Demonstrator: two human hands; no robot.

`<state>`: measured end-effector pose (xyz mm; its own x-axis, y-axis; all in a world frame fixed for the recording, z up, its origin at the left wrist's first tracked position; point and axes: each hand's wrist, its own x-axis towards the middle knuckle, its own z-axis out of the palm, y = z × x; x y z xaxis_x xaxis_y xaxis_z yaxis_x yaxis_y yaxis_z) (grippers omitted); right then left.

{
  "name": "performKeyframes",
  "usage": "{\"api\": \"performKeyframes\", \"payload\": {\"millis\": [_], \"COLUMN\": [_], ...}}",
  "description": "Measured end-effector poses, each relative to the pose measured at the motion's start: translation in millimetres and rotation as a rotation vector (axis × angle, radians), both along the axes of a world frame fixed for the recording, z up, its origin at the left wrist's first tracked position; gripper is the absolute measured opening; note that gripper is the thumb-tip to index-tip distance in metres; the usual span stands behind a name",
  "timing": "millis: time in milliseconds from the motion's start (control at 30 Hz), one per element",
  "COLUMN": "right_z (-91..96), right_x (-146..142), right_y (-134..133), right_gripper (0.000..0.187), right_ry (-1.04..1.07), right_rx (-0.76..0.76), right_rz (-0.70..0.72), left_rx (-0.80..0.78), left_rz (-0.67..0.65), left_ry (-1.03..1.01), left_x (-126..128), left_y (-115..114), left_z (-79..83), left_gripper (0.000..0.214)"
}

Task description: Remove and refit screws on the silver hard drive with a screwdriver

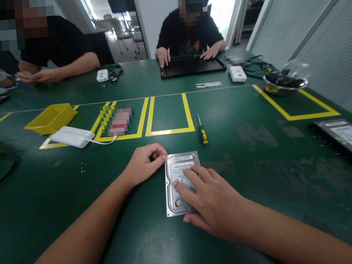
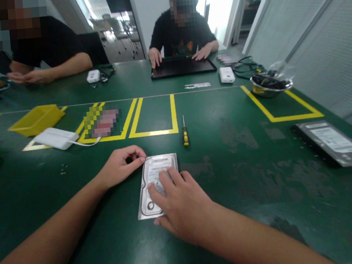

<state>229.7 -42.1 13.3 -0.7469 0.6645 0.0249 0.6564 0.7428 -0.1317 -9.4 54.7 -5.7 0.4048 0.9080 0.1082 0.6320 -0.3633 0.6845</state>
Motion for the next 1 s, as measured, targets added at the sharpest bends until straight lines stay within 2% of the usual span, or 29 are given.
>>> {"api": "performKeyframes", "payload": {"millis": [300, 700, 1000], "right_z": [-0.2, 2.3, 3.6], "right_x": [-0.9, 0.9, 3.0], "right_y": [-2.6, -2.2, -1.5], "right_gripper": [0.069, 0.068, 0.069], "right_ry": [-0.009, -0.023, -0.016], "right_rx": [-0.001, -0.008, -0.012], "right_rz": [-0.014, -0.014, -0.007], "left_rx": [0.075, 0.124, 0.127], "left_rz": [0.091, 0.082, 0.096], "left_ry": [0.045, 0.051, 0.053], "left_x": [9.6, 9.4, 14.5], "left_y": [-11.3, -12.3, -15.8], "left_z": [-0.7, -6.3, -2.2], "left_gripper": [0.013, 0.013, 0.013]}}
